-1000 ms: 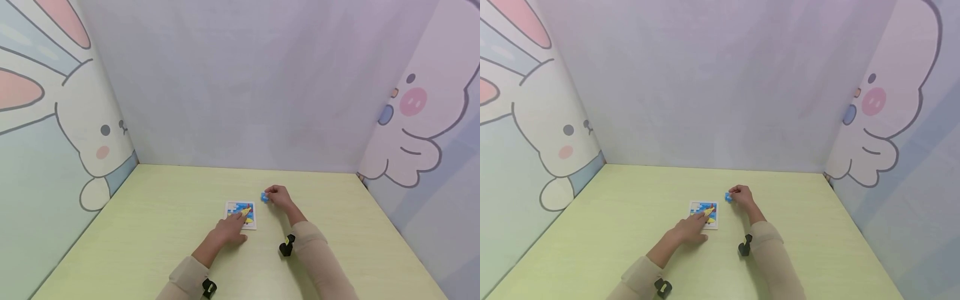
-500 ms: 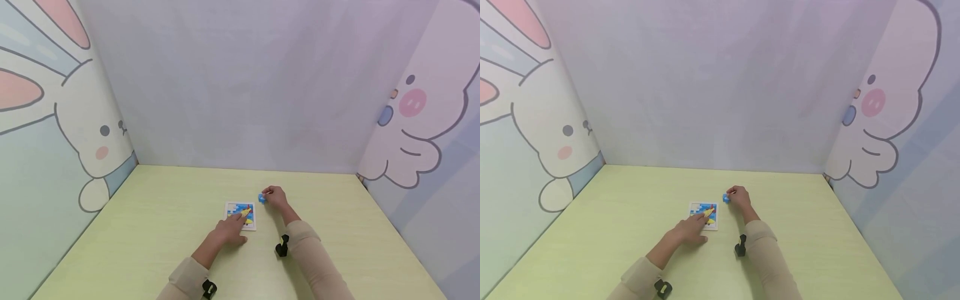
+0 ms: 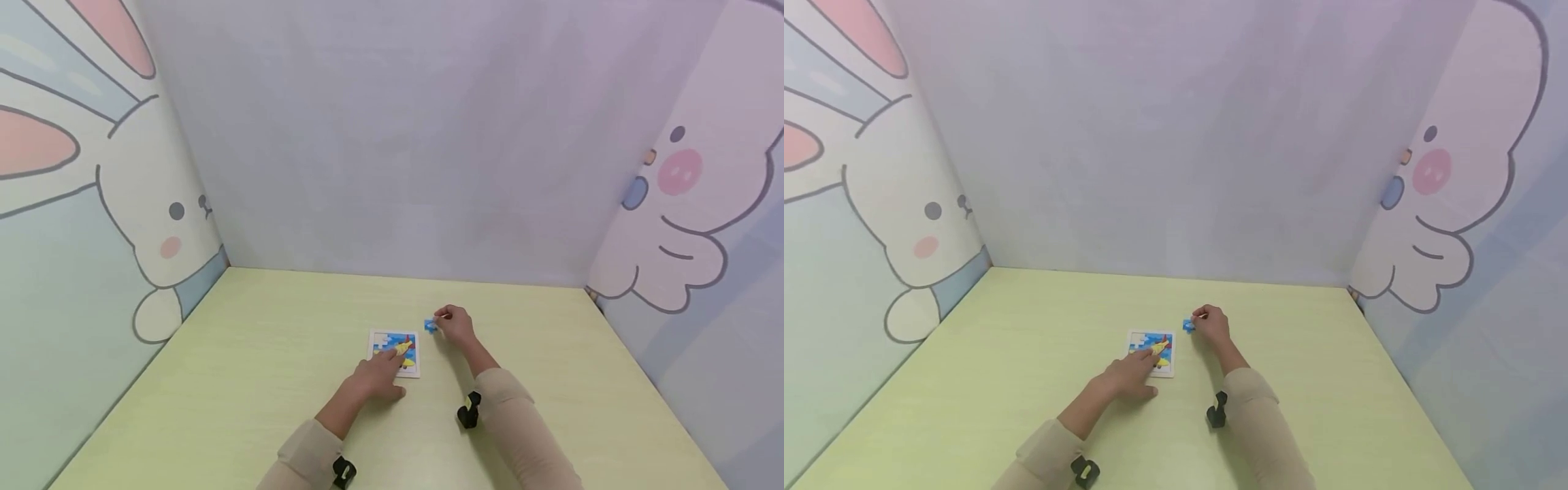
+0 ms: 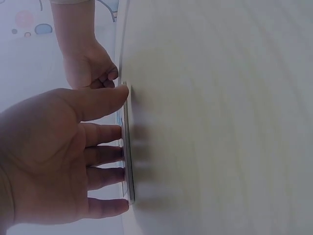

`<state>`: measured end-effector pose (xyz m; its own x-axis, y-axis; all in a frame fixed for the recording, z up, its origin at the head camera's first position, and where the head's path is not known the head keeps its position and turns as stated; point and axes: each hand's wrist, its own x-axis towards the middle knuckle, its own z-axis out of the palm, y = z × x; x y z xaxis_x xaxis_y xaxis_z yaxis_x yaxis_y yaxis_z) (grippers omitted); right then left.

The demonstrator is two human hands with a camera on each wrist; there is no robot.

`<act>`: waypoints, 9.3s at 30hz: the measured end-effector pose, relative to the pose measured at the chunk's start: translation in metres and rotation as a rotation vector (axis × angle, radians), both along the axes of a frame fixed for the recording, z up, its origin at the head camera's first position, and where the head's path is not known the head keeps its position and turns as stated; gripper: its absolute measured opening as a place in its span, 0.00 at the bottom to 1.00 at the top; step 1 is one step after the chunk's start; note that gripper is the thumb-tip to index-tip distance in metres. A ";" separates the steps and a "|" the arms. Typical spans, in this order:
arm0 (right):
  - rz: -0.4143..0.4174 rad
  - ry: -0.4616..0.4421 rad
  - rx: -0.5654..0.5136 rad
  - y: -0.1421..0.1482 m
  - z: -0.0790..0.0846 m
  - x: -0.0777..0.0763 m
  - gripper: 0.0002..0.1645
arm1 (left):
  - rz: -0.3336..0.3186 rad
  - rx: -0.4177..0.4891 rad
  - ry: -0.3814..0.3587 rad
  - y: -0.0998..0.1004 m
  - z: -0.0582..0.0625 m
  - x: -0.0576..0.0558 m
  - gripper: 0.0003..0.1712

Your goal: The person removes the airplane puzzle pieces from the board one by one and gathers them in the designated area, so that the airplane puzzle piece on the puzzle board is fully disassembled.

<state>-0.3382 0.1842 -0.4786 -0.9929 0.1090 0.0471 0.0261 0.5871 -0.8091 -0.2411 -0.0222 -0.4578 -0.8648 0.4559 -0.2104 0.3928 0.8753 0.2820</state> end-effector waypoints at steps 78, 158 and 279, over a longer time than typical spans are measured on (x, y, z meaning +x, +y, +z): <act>0.299 -0.095 0.136 -0.077 0.007 0.015 0.07 | -0.028 -0.043 0.055 -0.001 0.009 0.002 0.43; 0.394 -0.077 0.012 -0.063 -0.001 0.012 0.04 | -0.013 -0.038 0.039 0.002 0.004 0.004 0.41; 0.026 -0.045 0.012 0.063 0.002 0.009 0.09 | 0.004 -0.006 0.063 0.023 0.000 0.013 0.39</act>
